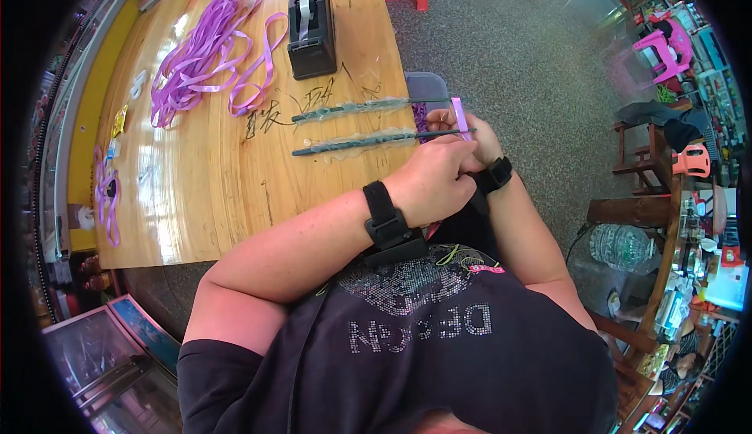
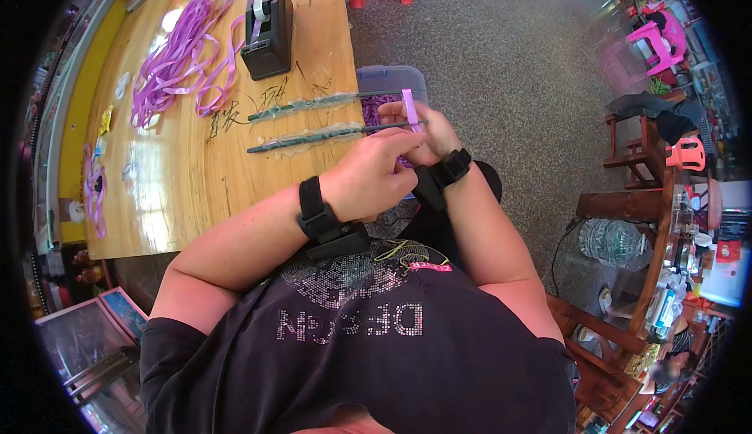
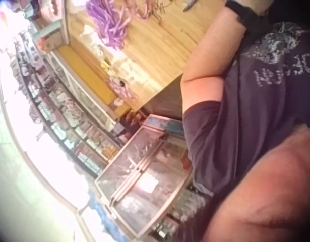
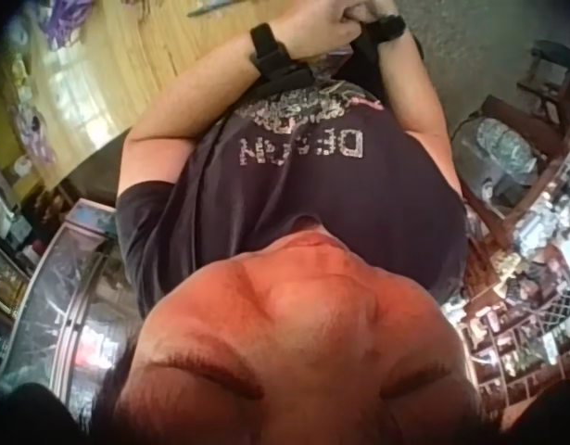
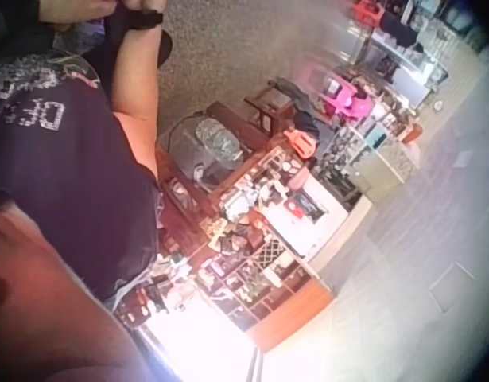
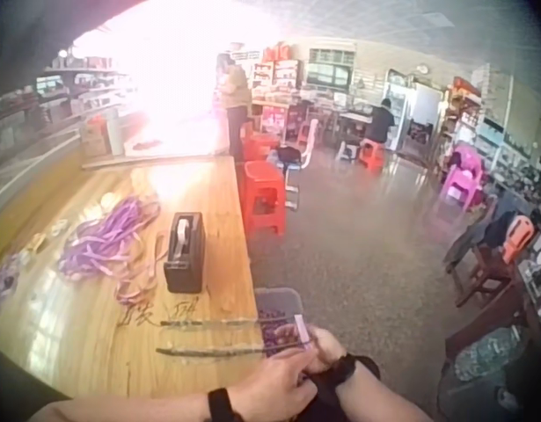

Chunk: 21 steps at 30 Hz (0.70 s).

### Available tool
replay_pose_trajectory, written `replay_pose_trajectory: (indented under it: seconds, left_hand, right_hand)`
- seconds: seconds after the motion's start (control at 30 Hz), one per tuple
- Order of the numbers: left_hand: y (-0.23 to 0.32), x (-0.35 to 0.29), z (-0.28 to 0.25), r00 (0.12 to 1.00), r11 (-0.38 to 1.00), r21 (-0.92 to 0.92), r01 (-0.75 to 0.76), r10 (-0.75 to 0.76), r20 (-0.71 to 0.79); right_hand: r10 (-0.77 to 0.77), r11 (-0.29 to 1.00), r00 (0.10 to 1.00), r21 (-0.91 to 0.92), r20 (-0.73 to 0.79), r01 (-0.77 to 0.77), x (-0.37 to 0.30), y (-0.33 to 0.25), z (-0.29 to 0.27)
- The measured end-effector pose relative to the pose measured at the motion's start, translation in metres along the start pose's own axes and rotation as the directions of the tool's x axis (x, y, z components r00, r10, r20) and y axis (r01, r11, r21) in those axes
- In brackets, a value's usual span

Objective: Assemble small purple plastic components and ribbons by hand at a workbench.

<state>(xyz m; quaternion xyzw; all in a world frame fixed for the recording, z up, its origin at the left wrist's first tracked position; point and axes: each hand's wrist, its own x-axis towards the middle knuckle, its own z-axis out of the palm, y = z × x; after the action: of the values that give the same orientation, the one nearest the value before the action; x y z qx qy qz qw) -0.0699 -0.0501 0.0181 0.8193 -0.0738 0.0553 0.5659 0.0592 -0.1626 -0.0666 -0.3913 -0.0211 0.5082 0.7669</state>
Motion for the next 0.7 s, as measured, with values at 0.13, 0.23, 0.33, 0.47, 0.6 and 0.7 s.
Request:
replay_pose_trajectory:
  seconds: [0.13, 0.23, 0.33, 0.47, 0.6, 0.7]
  left_hand:
    - [-0.009, -0.001, 0.004, 0.989, 0.99, 0.042, -0.134, 0.137, -0.053]
    - [-0.005, -0.001, 0.001, 1.0, 1.0, 0.004, -0.009, 0.009, 0.027]
    - [-0.01, -0.002, 0.003, 1.0, 0.999, 0.02, -0.027, 0.027, 0.003]
    - [-0.011, -0.001, 0.004, 0.998, 0.997, 0.046, -0.063, 0.064, -0.026]
    - [-0.01, -0.001, 0.002, 0.999, 0.997, 0.057, -0.048, 0.048, 0.0]
    - [-0.006, -0.002, 0.001, 0.995, 0.995, 0.028, -0.1, 0.101, -0.012]
  right_hand:
    - [-0.051, 0.998, 0.978, 0.035, 0.203, 0.044, 0.004, 0.0, -0.003]
    - [-0.109, 0.993, 0.965, 0.075, 0.237, 0.094, 0.008, 0.004, -0.002]
    - [-0.117, 0.986, 0.973, 0.137, 0.199, 0.091, 0.008, 0.007, 0.006]
    - [-0.098, 0.982, 0.957, 0.183, 0.273, 0.049, 0.009, 0.006, -0.003]
    - [-0.103, 0.992, 0.973, 0.092, 0.206, 0.085, 0.005, 0.0, -0.012]
    - [-0.11, 0.994, 0.991, 0.012, 0.08, 0.11, -0.005, -0.004, -0.006]
